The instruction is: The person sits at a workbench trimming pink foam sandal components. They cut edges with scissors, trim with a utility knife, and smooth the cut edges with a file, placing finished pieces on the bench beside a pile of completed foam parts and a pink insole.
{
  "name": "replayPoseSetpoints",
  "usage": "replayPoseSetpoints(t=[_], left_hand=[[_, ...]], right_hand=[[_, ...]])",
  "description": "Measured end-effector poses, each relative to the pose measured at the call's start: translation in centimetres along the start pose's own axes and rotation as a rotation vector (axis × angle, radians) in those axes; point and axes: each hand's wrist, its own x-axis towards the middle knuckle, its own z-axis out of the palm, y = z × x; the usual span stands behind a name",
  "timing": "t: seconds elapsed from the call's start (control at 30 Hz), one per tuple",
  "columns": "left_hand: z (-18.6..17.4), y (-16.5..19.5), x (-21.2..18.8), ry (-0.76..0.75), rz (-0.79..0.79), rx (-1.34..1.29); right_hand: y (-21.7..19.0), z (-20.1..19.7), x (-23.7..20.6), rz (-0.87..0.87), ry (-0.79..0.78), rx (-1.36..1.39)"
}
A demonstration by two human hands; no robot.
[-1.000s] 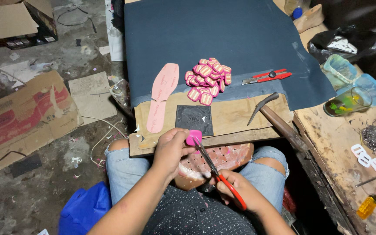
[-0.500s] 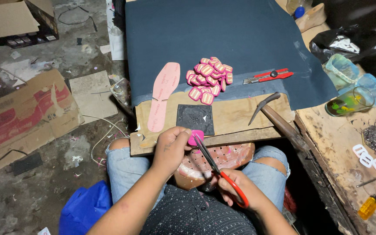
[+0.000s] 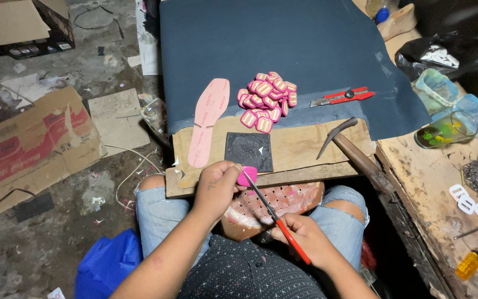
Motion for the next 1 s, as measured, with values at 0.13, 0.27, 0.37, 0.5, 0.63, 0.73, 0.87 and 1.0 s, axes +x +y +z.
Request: replayPoseSetpoints(t=[0.13, 0.27, 0.37, 0.5, 0.63, 0.73, 0.87, 1.0], left_hand=[[-0.2, -0.9, 0.2, 0.069, -0.073, -0.008], [-0.3, -1.2, 0.8, 0.042, -0.052, -0.211], [0.1, -1.1, 0.4, -0.023, -0.06, -0.331], [0.9, -0.4, -0.5, -0.046, -0.14, -0.36], [1.0, 0.1, -0.6, -0.03, -0.172, -0.39], [0.5, 0.2, -0.3, -0.012, -0.194, -0.356], [0.2, 0.0, 0.0, -0.059, -0.021, -0.103], [-0.3, 0.5, -0.2, -0.083, 0.14, 0.184]], right_hand=[[1.3, -0.1, 0.4, -0.133, 0.029, -0.131], [2.6, 0.6, 0.3, -0.199, 0.003, -0.113], [2.9, 0.7, 0.5, -0.141, -0.129, 0.104], [2.8, 0.7, 0.7, -0.101, -0.199, 0.253], [2.5, 0.6, 0.6, -0.112, -0.221, 0.277], [2.4, 0.5, 0.5, -0.146, -0.252, 0.333], [2.2, 0.3, 0.4, -0.102, -0.273, 0.397], [2.1, 0.1, 0.4, -0.107, -0.261, 0.392]])
